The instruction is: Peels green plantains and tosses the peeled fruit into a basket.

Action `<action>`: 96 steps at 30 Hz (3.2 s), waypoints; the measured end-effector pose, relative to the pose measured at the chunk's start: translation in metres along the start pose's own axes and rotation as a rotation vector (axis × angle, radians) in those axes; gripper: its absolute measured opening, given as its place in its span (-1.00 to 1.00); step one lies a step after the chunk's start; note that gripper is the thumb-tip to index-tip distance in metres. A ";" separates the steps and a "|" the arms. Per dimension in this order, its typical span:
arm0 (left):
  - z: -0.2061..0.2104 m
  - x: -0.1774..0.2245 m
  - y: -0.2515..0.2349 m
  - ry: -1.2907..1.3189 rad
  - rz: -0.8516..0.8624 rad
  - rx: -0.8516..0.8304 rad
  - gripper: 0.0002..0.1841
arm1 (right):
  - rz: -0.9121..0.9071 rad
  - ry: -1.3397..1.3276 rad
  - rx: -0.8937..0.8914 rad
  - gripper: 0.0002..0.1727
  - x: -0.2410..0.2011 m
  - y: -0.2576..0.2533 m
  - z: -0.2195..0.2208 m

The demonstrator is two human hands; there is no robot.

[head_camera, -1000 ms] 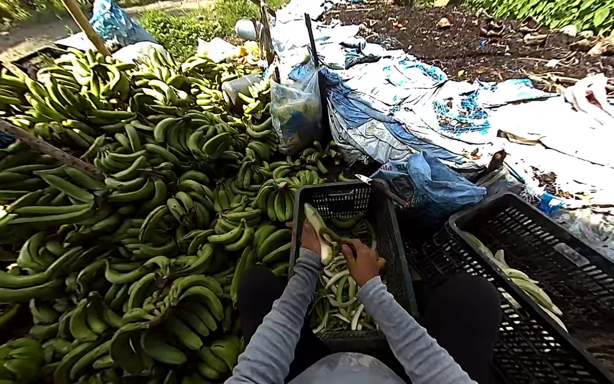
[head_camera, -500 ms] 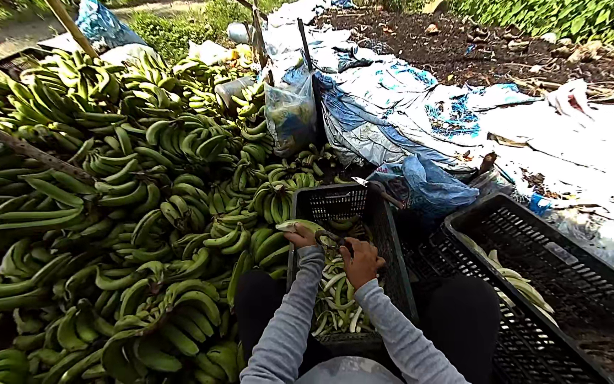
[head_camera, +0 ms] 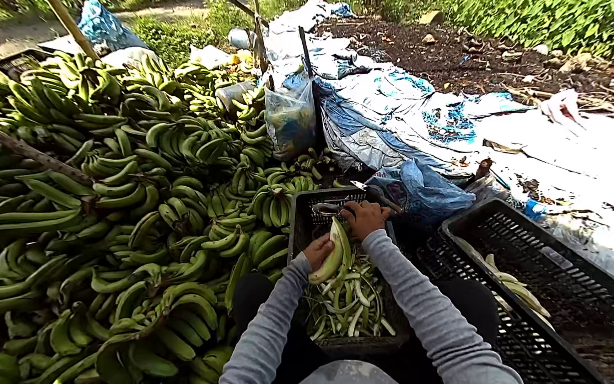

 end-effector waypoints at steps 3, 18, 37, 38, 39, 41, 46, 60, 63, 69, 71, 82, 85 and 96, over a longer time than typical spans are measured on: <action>-0.010 -0.011 0.001 0.048 -0.015 0.239 -0.47 | -0.031 0.007 0.030 -0.47 -0.001 -0.009 -0.004; -0.008 -0.004 -0.004 0.089 -0.016 0.304 -0.48 | -0.046 0.001 0.024 -0.50 -0.004 0.006 0.018; 0.003 -0.017 0.013 0.180 -0.222 0.509 -0.52 | 0.241 0.019 -0.268 -0.38 0.029 0.034 0.048; 0.005 -0.026 0.012 0.336 -0.135 0.472 -0.50 | 0.271 0.034 -0.300 -0.36 0.034 0.027 0.041; 0.003 -0.035 0.010 0.500 -0.108 0.471 -0.50 | 0.234 0.033 -0.289 -0.36 0.037 0.025 0.038; -0.004 -0.044 0.006 0.776 -0.236 0.556 -0.36 | -0.020 -0.068 -0.153 -0.41 0.041 0.035 0.046; -0.017 -0.051 -0.003 0.817 -0.498 0.634 -0.33 | -0.526 -0.308 0.116 -0.37 0.046 0.079 0.087; 0.042 -0.125 -0.035 -0.254 -0.956 0.403 -0.43 | 0.266 0.533 -1.166 -0.27 0.120 0.133 0.204; 0.114 -0.044 -0.072 0.063 -0.627 0.037 -0.44 | 0.282 0.384 -1.174 -0.24 0.119 0.120 0.193; -0.027 -0.134 -0.157 -0.537 -0.602 0.247 -0.53 | 0.468 0.016 -0.550 -0.31 0.145 0.055 0.018; -0.051 -0.202 -0.166 -0.686 -0.751 0.182 -0.56 | 0.364 -0.242 -0.145 -0.41 0.167 0.050 -0.019; -0.017 -0.382 -0.195 -0.982 -1.015 -0.065 -0.37 | 0.329 -0.868 0.177 -0.47 0.171 0.033 -0.007; -0.013 -0.354 -0.176 -1.007 -0.957 -0.215 -0.08 | 0.332 -0.858 0.163 -0.54 0.164 0.031 -0.007; -0.033 -0.086 -0.057 -0.122 -0.095 0.368 -0.17 | 0.401 -0.864 0.103 -0.50 0.148 0.031 0.001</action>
Point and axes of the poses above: each hand's wrist, its own y-axis away from the middle knuckle, its own z-axis out of the palm, x = y × z, the point moved 6 cm from there along -y, towards the middle knuckle, and after that the axes turned 5 degrees about x, right-handed, at the moved point
